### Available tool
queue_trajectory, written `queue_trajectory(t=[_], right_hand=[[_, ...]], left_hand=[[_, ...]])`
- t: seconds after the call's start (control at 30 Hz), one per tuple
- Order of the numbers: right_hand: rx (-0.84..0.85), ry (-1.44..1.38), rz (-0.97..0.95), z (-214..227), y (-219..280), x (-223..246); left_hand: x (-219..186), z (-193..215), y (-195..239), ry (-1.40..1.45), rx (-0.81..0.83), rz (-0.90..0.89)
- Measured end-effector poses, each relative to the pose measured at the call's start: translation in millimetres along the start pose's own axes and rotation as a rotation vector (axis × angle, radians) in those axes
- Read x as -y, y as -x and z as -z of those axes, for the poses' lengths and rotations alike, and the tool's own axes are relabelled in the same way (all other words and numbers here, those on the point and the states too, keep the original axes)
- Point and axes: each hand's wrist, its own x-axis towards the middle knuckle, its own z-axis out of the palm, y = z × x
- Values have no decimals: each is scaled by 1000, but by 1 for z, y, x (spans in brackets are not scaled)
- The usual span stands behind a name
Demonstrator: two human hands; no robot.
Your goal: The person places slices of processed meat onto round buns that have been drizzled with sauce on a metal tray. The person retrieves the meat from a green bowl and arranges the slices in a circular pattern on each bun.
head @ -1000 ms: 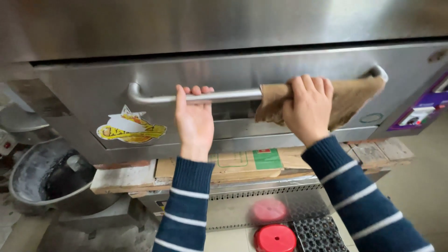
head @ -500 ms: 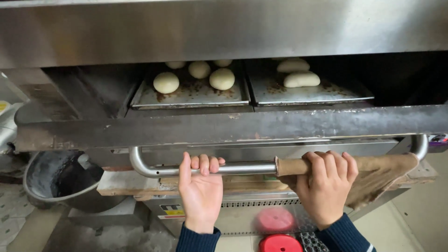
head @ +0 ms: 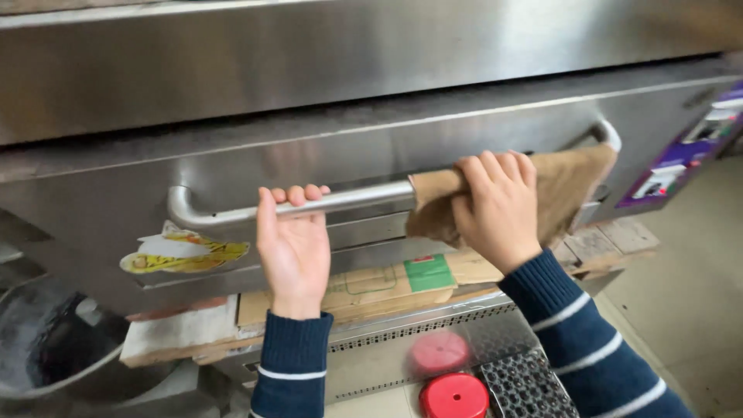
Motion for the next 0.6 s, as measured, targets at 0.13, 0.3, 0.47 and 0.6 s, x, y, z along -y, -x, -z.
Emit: queue_trajectory(t=[0.13,0.3,0.47,0.6], right_hand=[[-10,-15,2,-11,-18,-4],[-4,-23,-10,-13,-30,-1],[28,-62,-30,-14,-36,1],[-11,-65,-34,-16,-38,5]], left_hand=[[2,8,-22,-12,40,-9],[-1,15,-35,-9,14,38],[-6,12,-38,-94,1,57],[-9,15,-38,-198,7,12]])
